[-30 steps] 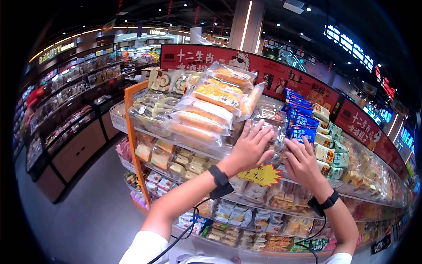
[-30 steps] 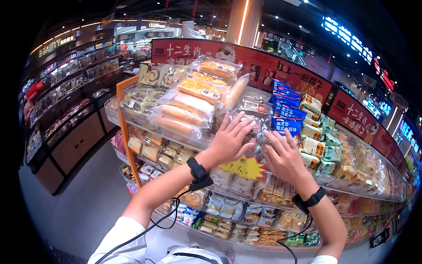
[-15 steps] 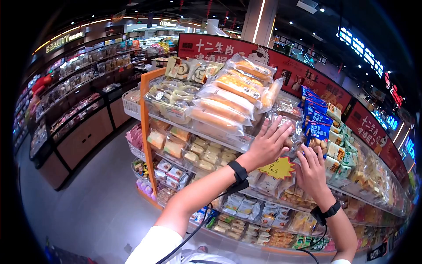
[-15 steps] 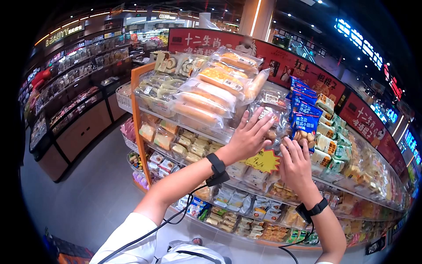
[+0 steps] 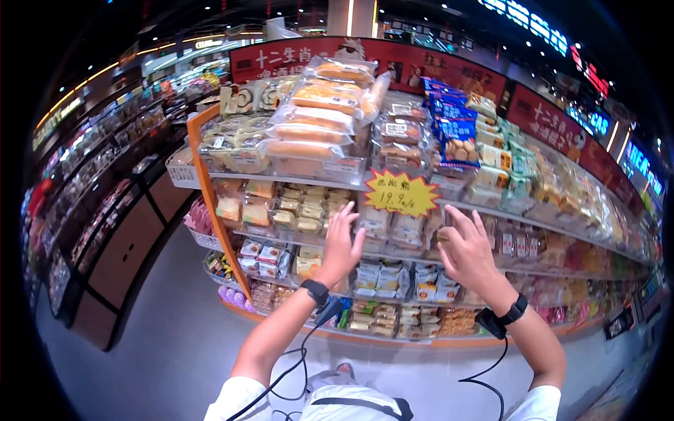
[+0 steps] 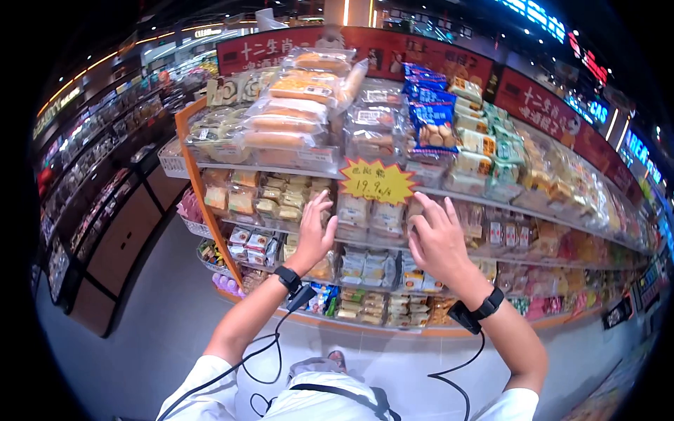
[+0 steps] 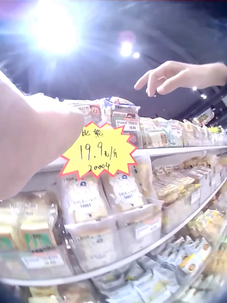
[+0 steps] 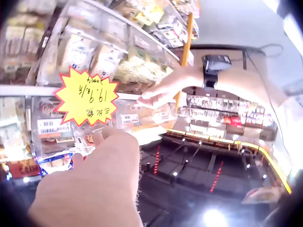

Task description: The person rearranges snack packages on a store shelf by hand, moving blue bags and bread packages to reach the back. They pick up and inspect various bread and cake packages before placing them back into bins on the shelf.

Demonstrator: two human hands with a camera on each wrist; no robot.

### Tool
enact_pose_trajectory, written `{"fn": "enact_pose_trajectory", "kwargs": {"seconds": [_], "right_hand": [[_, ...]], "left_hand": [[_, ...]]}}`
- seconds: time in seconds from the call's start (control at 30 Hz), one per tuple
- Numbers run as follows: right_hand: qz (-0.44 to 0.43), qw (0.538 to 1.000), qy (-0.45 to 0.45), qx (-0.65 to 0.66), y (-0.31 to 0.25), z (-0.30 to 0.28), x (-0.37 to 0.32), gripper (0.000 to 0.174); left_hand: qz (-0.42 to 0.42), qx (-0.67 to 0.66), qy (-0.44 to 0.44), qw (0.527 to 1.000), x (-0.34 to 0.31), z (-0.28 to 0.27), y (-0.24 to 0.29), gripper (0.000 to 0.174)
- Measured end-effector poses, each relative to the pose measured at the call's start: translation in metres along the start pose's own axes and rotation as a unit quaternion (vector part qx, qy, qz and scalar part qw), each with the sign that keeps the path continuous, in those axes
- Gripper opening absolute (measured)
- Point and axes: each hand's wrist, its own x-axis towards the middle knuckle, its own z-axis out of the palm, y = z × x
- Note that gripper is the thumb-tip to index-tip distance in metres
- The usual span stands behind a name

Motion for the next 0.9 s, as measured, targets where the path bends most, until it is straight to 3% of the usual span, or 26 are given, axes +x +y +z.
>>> {"fn": "enact_pose_trajectory", "kwargs": {"seconds": [0.13,0.43,0.7,0.9], "right_hand": [[0.096,0.993,-0.023,0.067,-0.031,-0.002,-0.06,0.021],[0.154,0.983,-0.057,0.078,-0.068,-0.015,-0.138,0.022],[0.157,0.984,-0.048,0.063,-0.073,-0.01,-0.119,0.023],[0.157,0.972,-0.052,0.169,-0.088,0.053,-0.049,0.026]], "left_hand": [[-0.091,-0.057,-0.04,0.993,-0.067,-0.002,0.005,0.033],[-0.09,-0.04,-0.096,0.99,-0.115,-0.03,0.017,0.032],[-0.082,-0.019,-0.104,0.991,-0.118,-0.046,-0.005,0.034],[-0.083,0.004,-0.086,0.993,-0.092,-0.073,-0.053,0.037]]}}
